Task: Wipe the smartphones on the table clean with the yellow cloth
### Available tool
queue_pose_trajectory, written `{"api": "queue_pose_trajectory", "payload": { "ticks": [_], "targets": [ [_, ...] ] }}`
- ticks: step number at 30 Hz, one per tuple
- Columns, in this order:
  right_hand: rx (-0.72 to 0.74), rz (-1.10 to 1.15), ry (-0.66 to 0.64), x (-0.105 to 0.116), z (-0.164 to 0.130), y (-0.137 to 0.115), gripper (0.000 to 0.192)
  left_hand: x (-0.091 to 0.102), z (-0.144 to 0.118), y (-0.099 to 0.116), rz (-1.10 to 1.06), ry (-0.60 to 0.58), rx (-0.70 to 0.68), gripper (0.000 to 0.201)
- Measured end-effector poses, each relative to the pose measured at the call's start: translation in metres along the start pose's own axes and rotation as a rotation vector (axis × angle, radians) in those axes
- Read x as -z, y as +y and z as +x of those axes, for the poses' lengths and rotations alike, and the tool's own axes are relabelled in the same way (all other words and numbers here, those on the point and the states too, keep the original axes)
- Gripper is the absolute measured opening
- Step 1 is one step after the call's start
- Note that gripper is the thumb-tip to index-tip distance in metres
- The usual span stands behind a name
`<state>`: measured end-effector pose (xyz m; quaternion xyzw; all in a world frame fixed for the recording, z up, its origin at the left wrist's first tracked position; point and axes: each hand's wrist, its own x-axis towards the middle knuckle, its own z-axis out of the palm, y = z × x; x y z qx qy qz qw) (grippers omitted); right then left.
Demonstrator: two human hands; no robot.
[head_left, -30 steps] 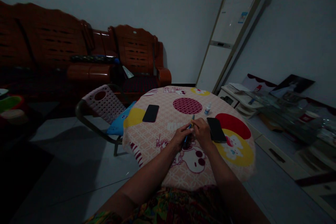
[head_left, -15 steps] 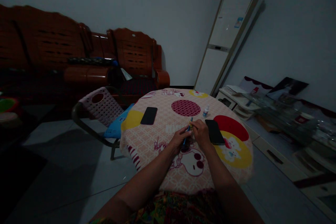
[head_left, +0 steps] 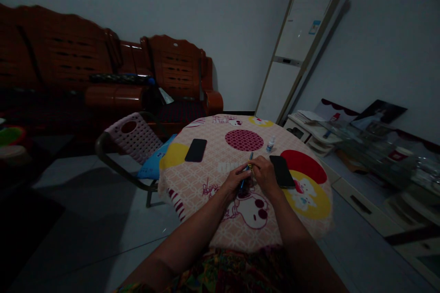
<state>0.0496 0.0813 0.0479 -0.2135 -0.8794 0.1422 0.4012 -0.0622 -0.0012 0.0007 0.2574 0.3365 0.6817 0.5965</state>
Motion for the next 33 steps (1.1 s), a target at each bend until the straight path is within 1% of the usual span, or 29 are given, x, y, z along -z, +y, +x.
{"api": "queue_pose_trajectory", "payload": {
  "ticks": [3, 5, 10, 15, 19, 22, 28, 33],
  "targets": [
    [-0.067, 0.032, 0.112, 0.0039, -0.002, -0.0015, 0.026, 0.0009, -0.0004, 0.0001, 0.026, -0.01, 0.004, 0.083],
    [-0.089, 0.026, 0.144, 0.0046, -0.0035, -0.0013, 0.026, 0.0019, 0.0, -0.0003, 0.036, -0.011, 0.011, 0.085],
    [-0.016, 0.089, 0.033, 0.0024, -0.0073, -0.0031, 0.03, 0.0032, 0.0019, -0.0023, 0.001, 0.001, 0.015, 0.081],
    [0.061, 0.085, -0.079, 0.0061, -0.0069, -0.0013, 0.031, 0.0022, 0.0026, -0.003, -0.005, -0.007, 0.003, 0.075],
    [0.07, 0.026, -0.061, 0.0055, -0.0041, 0.0039, 0.032, 0.0027, 0.0027, -0.0032, 0.016, -0.006, -0.008, 0.075],
    [0.064, 0.002, -0.043, 0.0042, -0.0045, 0.0025, 0.033, 0.0033, 0.0026, -0.0036, 0.021, -0.001, -0.008, 0.075],
    [0.117, 0.039, -0.126, 0.0086, -0.0059, -0.0015, 0.031, 0.0055, 0.0037, -0.0053, 0.04, -0.032, -0.039, 0.071],
    [0.067, -0.066, -0.068, 0.0024, -0.0038, 0.0019, 0.032, 0.0071, 0.0044, -0.0057, 0.042, -0.005, -0.005, 0.073]
  ]
}}
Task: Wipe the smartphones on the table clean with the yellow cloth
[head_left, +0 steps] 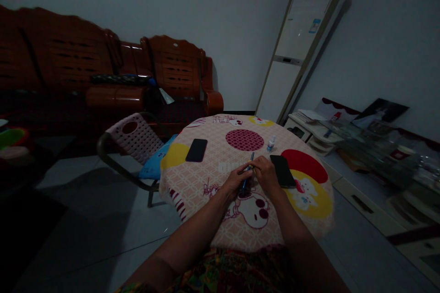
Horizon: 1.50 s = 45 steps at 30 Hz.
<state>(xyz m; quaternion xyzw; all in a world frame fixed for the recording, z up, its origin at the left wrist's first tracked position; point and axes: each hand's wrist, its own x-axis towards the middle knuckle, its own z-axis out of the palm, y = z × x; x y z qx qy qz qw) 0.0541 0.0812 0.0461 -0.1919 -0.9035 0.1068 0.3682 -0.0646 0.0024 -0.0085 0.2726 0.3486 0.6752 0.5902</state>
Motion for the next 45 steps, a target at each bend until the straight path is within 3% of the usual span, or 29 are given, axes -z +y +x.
{"api": "queue_pose_trajectory", "payload": {
  "ticks": [9, 15, 22, 29, 45],
  "targets": [
    [0.031, 0.127, -0.056, 0.007, -0.006, 0.0, 0.03, -0.004, -0.002, 0.0, 0.006, 0.003, -0.01, 0.075],
    [-0.029, -0.005, 0.041, -0.001, 0.0, 0.004, 0.031, -0.004, -0.002, 0.002, 0.011, 0.008, -0.016, 0.081],
    [0.035, 0.108, -0.022, 0.007, -0.005, 0.002, 0.03, -0.007, -0.004, 0.004, -0.011, 0.01, 0.006, 0.078],
    [-0.093, 0.13, 0.06, 0.003, -0.005, -0.005, 0.032, -0.004, -0.003, 0.003, -0.02, 0.007, 0.044, 0.08],
    [-0.2, 0.189, 0.05, 0.006, -0.004, -0.013, 0.028, -0.006, -0.002, 0.003, -0.031, 0.036, 0.024, 0.081]
  ]
}}
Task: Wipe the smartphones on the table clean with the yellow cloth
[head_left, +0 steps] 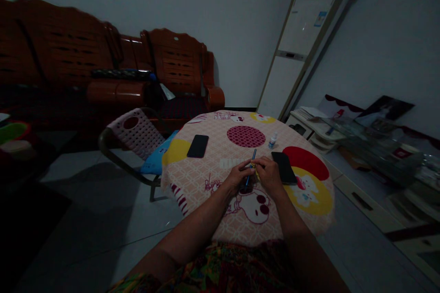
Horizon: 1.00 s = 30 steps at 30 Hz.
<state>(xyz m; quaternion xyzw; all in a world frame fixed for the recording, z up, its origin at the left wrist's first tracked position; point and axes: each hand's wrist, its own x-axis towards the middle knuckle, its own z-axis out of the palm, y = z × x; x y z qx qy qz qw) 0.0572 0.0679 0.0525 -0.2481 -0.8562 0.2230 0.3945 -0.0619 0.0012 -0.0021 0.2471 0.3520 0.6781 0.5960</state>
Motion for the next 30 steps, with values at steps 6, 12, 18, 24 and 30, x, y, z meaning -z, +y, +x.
{"api": "queue_pose_trajectory", "payload": {
  "ticks": [6, 12, 18, 24, 30],
  "targets": [
    [-0.025, -0.036, 0.055, -0.003, 0.002, 0.0, 0.029, 0.0, -0.001, 0.001, -0.01, -0.017, 0.009, 0.079],
    [-0.026, 0.018, -0.016, -0.002, 0.0, -0.002, 0.028, 0.002, 0.001, 0.0, -0.011, -0.021, -0.004, 0.077],
    [-0.064, -0.009, 0.073, -0.006, 0.005, 0.003, 0.028, 0.002, 0.0, 0.001, 0.024, -0.029, -0.001, 0.074],
    [0.001, 0.073, 0.008, -0.011, -0.002, -0.001, 0.028, 0.003, -0.001, 0.002, -0.067, -0.059, -0.016, 0.059],
    [-0.138, 0.121, 0.252, -0.016, -0.011, 0.017, 0.026, 0.01, 0.0, 0.005, -0.308, -0.032, 0.115, 0.039]
  ]
}}
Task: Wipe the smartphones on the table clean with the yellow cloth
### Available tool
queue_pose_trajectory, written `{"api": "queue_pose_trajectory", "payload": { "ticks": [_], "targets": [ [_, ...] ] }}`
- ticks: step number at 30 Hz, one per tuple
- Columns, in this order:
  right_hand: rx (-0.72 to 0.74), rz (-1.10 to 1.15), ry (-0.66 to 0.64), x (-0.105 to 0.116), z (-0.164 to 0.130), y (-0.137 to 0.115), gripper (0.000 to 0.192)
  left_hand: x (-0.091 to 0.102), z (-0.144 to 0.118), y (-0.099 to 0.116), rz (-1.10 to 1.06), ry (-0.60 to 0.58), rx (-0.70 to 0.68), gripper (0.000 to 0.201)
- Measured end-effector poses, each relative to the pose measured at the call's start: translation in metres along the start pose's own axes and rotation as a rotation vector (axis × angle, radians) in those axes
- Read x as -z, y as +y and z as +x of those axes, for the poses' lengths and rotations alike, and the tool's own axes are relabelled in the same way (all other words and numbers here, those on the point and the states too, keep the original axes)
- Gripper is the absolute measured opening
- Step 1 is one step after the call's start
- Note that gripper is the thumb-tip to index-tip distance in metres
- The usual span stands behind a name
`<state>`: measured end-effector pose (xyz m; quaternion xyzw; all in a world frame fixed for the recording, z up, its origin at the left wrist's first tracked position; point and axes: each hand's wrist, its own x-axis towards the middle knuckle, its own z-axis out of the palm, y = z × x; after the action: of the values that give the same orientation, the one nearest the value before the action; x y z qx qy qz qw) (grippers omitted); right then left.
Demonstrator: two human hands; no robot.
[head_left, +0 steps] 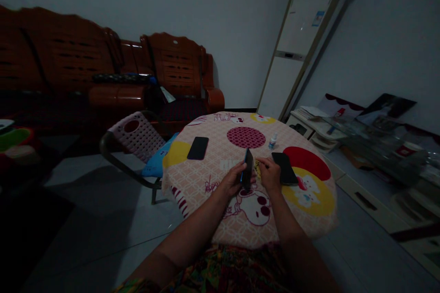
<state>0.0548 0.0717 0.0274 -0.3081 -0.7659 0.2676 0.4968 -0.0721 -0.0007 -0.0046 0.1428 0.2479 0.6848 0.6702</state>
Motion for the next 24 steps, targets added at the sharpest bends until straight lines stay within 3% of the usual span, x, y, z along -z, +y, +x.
{"api": "queue_pose_trajectory", "payload": {
  "ticks": [2, 5, 16, 24],
  "targets": [
    [-0.063, -0.021, 0.116, -0.004, -0.006, 0.009, 0.026, 0.003, 0.001, 0.002, -0.119, 0.065, 0.083, 0.036],
    [-0.093, -0.013, 0.185, -0.008, -0.015, 0.014, 0.026, 0.005, 0.003, 0.004, -0.224, 0.089, 0.113, 0.044],
    [-0.088, 0.096, 0.255, -0.006, -0.025, 0.012, 0.023, 0.001, 0.001, 0.008, -0.138, 0.193, 0.156, 0.049],
    [0.063, 0.096, 0.204, -0.012, -0.029, 0.003, 0.024, -0.006, -0.004, 0.009, -0.118, 0.233, 0.182, 0.032]
  ]
}}
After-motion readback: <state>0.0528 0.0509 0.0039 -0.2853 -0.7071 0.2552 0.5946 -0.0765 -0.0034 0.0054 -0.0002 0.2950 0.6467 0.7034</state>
